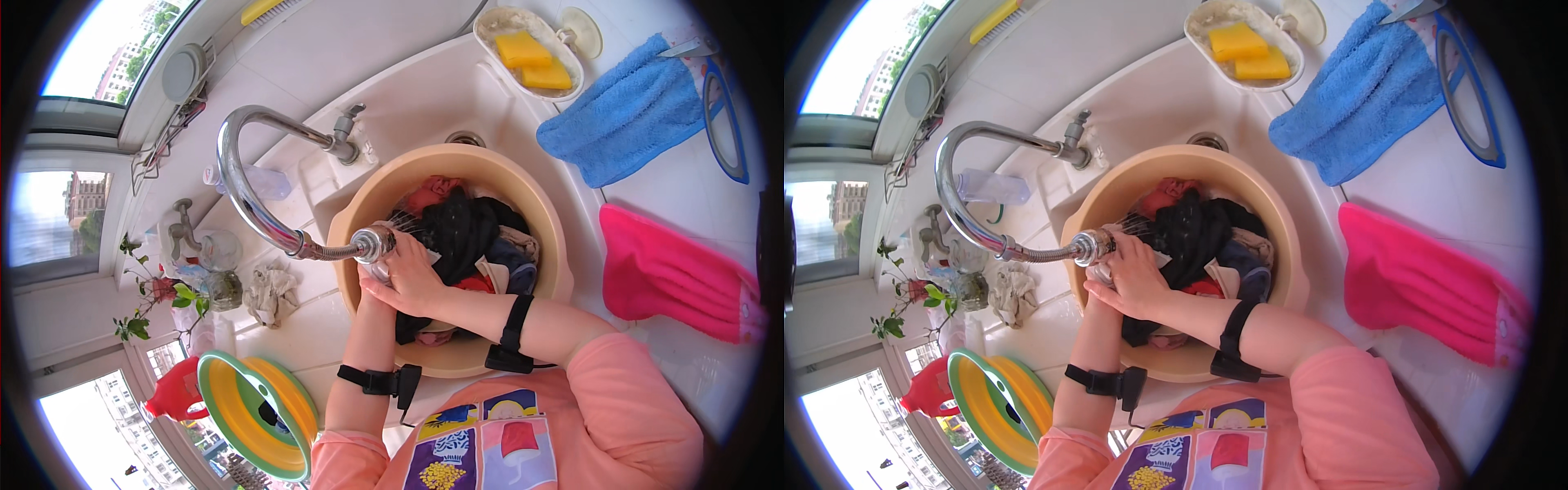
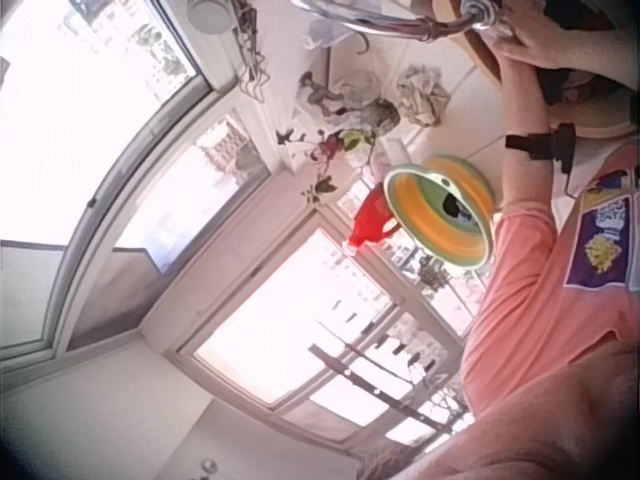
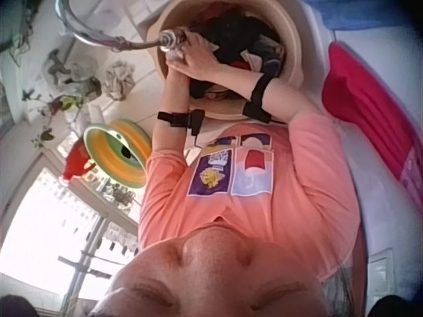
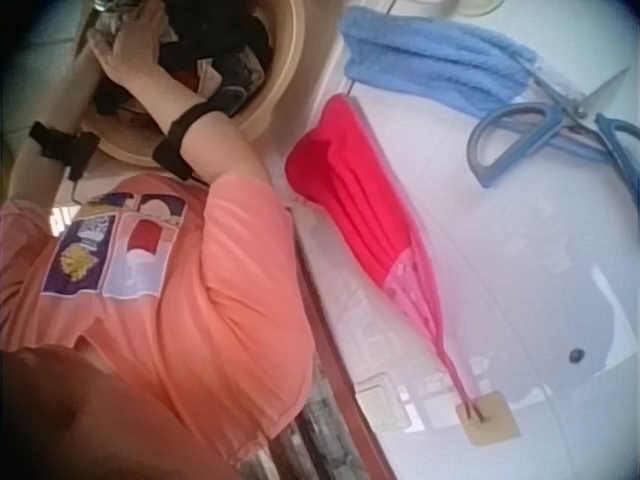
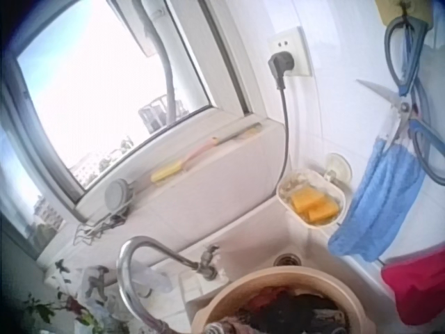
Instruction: Wash several pieces of clothing by hand in a basin at a sink.
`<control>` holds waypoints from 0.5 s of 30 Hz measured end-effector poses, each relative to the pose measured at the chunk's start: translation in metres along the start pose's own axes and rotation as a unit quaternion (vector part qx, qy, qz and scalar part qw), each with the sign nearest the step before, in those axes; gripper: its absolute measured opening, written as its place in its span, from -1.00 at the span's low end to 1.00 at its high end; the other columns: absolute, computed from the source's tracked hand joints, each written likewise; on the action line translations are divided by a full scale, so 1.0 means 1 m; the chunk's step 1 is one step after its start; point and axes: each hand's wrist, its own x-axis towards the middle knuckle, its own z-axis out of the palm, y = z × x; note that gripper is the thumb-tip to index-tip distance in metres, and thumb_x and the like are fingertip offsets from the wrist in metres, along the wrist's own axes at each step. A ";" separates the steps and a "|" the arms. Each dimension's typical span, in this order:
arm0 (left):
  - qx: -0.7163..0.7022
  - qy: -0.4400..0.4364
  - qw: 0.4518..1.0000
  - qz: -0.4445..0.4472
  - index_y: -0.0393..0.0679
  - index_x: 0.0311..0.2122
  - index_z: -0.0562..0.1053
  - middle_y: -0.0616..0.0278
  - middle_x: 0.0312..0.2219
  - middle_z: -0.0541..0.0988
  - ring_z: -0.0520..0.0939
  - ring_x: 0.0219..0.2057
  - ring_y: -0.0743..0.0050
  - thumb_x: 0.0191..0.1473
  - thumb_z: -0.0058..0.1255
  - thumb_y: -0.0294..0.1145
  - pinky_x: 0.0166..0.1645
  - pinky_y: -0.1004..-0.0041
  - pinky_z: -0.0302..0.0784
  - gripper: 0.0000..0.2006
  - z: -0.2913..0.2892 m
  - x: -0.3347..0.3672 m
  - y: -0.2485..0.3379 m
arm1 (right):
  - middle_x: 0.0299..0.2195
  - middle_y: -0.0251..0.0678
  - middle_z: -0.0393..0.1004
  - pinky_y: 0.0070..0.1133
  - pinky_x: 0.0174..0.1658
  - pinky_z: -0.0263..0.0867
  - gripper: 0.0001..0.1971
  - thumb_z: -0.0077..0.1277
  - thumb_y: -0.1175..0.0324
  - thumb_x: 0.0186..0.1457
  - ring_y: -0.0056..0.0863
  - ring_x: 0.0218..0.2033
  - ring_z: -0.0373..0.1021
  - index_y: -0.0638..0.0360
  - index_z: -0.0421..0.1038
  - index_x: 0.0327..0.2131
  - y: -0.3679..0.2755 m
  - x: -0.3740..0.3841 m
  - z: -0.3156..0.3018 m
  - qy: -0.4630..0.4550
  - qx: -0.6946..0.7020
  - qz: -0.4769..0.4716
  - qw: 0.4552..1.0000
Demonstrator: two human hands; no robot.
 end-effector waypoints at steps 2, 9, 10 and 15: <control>0.261 -0.088 0.948 -0.159 0.05 -0.27 0.36 0.33 -0.47 0.39 0.37 -0.40 0.28 0.09 -0.16 0.11 -0.34 0.22 0.30 -0.65 -0.022 0.034 0.052 | 0.07 0.01 0.13 -0.17 0.16 -0.04 -0.48 -0.05 0.02 0.09 0.03 0.14 0.01 0.21 0.28 -0.01 -0.011 0.009 -0.009 -0.035 0.022 0.038 0.998; 0.463 -0.103 0.869 -0.139 -0.15 0.07 0.31 0.16 -0.11 0.49 0.54 -0.11 0.20 0.25 -0.26 -0.17 -0.06 0.22 0.51 -0.62 -0.058 0.044 0.073 | -0.17 0.01 0.38 -0.32 -0.06 0.26 -0.69 -0.08 0.21 0.16 0.02 -0.08 0.31 0.24 0.35 -0.15 0.014 0.027 0.005 0.075 0.212 0.144 0.964; 0.462 -0.102 0.869 -0.140 -0.15 0.07 0.31 0.16 -0.11 0.49 0.54 -0.11 0.20 0.25 -0.26 -0.17 -0.06 0.22 0.51 -0.62 -0.053 0.040 0.071 | -0.17 0.01 0.38 -0.32 -0.06 0.26 -0.69 -0.08 0.21 0.16 0.02 -0.08 0.31 0.24 0.35 -0.15 0.016 0.031 0.002 0.074 0.211 0.145 0.964; 0.630 -0.011 0.766 -0.126 -0.10 0.16 0.19 0.09 0.05 0.37 0.36 0.10 0.09 0.23 -0.37 0.09 0.16 0.07 0.28 -0.45 -0.030 0.024 0.067 | -0.30 -0.14 0.52 -0.43 -0.20 0.35 -0.62 -0.18 0.14 0.24 -0.29 -0.24 0.47 0.35 0.37 -0.21 0.081 0.051 -0.005 0.130 0.454 0.320 0.822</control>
